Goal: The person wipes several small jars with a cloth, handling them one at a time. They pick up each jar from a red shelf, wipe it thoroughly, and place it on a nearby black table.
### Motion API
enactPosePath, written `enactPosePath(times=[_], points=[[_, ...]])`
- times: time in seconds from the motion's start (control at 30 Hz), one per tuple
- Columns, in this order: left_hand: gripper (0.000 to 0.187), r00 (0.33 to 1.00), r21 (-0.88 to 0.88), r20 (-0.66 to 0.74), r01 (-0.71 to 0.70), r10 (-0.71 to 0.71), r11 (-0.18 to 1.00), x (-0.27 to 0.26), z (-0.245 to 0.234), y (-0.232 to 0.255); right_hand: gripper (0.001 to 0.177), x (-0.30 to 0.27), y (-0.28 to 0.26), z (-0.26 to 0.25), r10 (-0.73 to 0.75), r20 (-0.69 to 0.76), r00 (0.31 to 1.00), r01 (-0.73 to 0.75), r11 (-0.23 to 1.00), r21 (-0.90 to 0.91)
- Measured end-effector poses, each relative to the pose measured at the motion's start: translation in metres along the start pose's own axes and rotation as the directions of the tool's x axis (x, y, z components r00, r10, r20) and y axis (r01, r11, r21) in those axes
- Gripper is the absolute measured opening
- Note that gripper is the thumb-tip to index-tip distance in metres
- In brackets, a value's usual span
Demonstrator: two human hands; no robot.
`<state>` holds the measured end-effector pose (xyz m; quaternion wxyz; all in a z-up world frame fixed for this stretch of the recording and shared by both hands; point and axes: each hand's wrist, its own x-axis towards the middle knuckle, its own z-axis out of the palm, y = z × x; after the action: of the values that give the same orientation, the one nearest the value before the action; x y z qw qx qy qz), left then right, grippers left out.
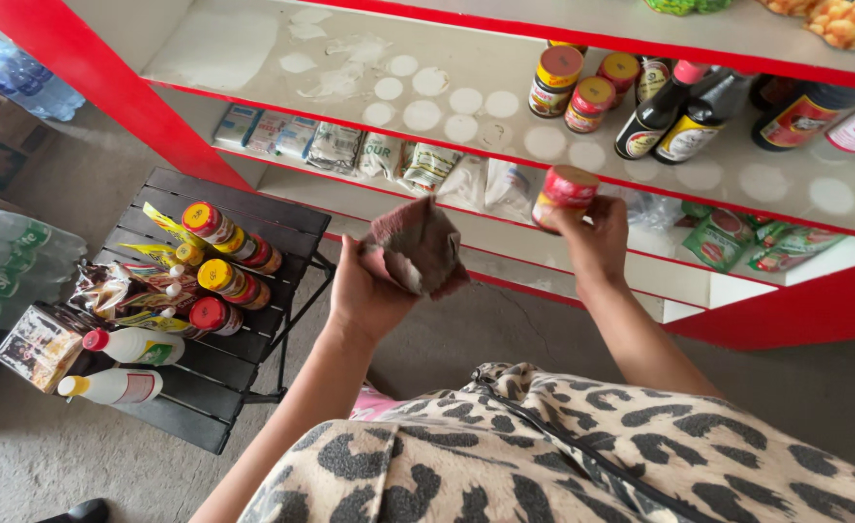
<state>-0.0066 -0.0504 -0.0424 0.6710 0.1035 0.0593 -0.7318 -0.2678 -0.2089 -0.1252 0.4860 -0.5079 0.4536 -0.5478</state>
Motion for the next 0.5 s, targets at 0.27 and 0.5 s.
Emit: enactPosePath(times=[0.27,0.5], points=[[0.084,0.965,0.636,0.245,-0.231,0.092,0.736,-0.010,0.058,-0.016,0.065,-0.079,-0.120,0.012,-0.117,0.292,0.949,0.167,0.974,-0.156],[0.035,0.513,0.331,0.855,-0.660,-0.082,-0.674,-0.033,0.091,-0.072,0.051,-0.105,-0.166,0.021,-0.110,0.377,0.920,0.193,0.962,-0.191]])
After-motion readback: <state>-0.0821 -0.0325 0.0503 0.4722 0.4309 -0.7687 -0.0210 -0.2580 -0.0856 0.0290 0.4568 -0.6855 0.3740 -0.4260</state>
